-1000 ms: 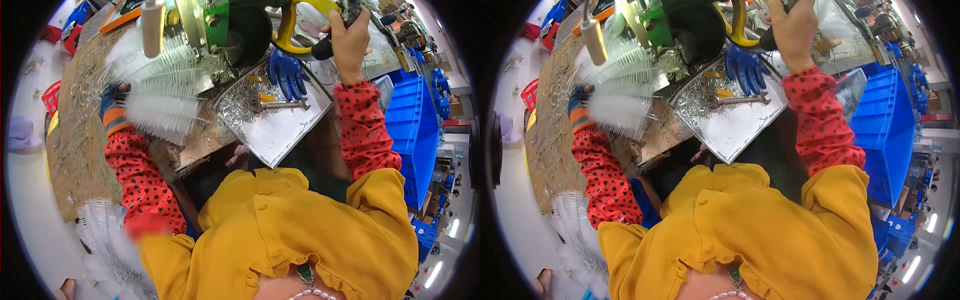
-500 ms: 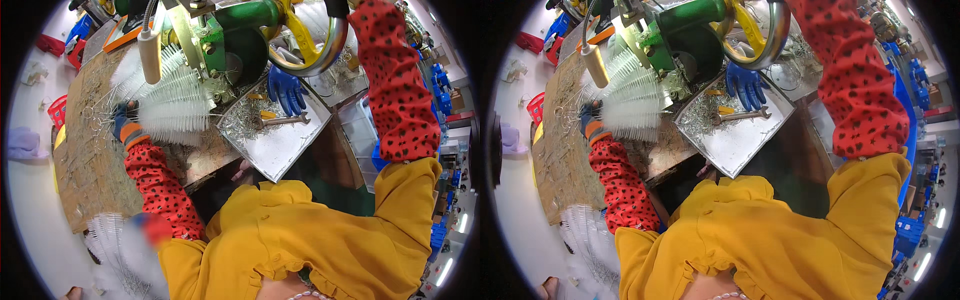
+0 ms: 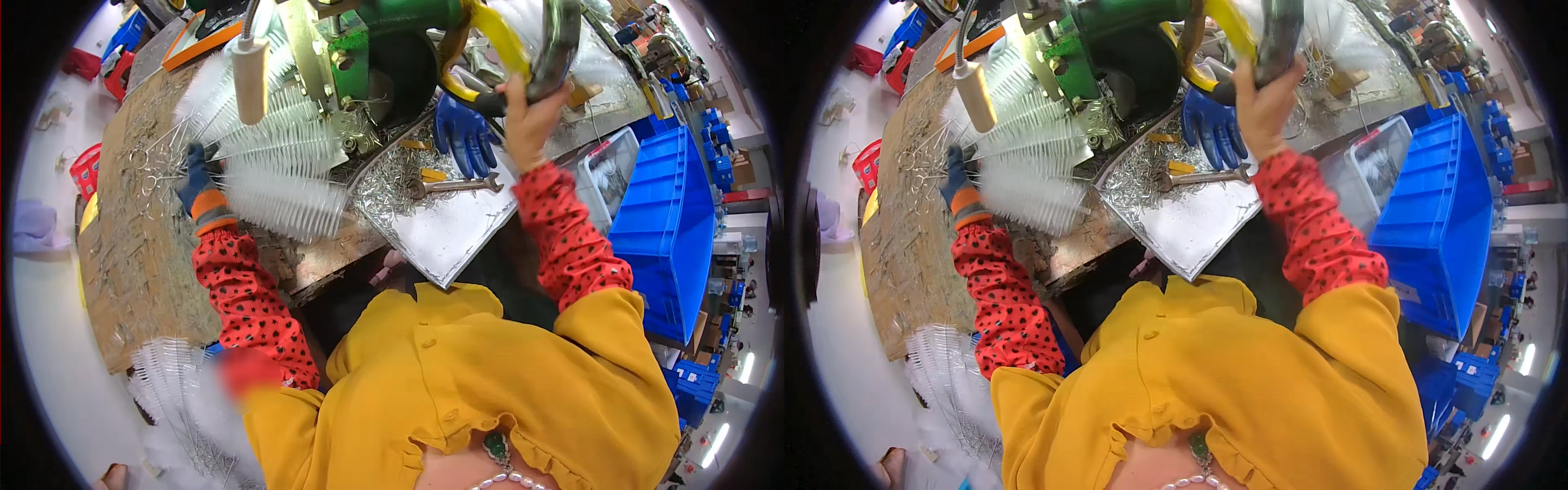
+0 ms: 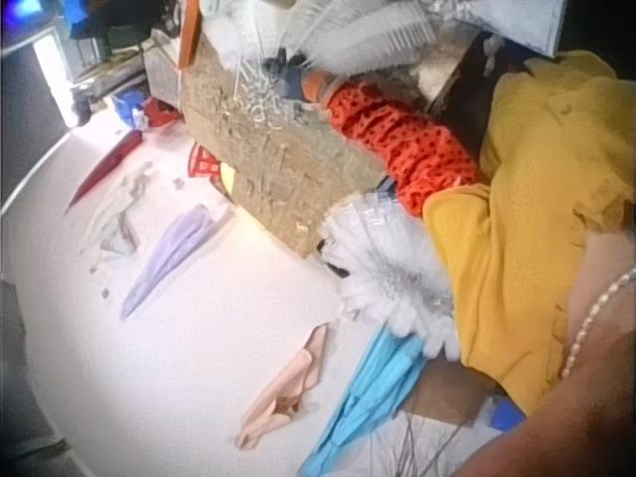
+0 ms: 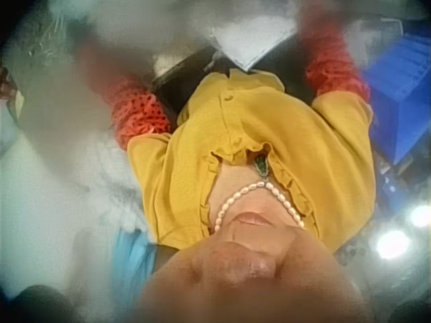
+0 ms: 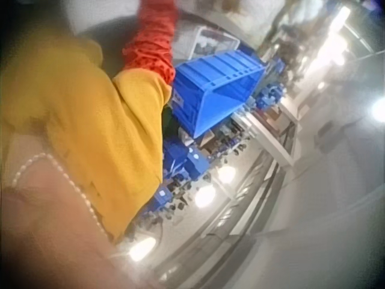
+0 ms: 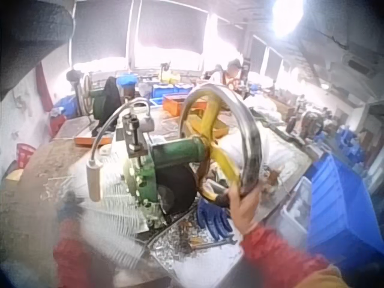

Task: Operate a manual-wheel machine to process and trim industrial bottle brushes at a factory workbench.

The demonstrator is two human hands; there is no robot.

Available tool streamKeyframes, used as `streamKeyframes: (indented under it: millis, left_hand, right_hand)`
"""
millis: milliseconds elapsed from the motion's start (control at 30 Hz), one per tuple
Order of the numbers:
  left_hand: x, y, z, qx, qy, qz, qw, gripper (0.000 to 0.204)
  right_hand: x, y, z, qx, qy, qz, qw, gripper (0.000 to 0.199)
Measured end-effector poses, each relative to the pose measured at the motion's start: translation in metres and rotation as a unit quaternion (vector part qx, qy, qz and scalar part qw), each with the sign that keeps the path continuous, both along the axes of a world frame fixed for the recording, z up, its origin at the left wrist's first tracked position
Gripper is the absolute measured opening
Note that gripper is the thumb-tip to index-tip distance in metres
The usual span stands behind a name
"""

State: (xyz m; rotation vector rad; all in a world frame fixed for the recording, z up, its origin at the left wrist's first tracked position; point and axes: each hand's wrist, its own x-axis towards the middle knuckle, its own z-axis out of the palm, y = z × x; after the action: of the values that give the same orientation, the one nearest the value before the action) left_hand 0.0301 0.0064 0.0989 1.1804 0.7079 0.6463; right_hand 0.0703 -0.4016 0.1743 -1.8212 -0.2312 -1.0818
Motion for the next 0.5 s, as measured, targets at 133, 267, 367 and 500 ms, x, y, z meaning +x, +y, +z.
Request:
streamKeyframes:
  millis: [133,267,367,500]
  left_hand:
    - [-0.002,0.001,-0.004,-0.001,0.039,-0.012,0.999,0.024]
    - [0.001,0.008,-0.015,-0.063,-0.069,0.010,0.996,0.030]
    - [0.001,0.022,-0.027,-0.048,-0.080,0.035,0.995,0.030]
    - [0.022,-0.003,-0.008,-0.036,-0.086,0.042,0.995,0.020]
  right_hand:
    - [0.001,0.003,0.052,-0.057,0.064,0.019,0.996,0.034]
    - [0.008,0.009,0.100,-0.141,0.090,0.011,0.986,0.026]
    - [0.014,0.017,0.128,-0.176,0.123,0.035,0.976,0.024]
    - [0.033,0.003,0.165,-0.250,0.141,0.034,0.957,0.023]
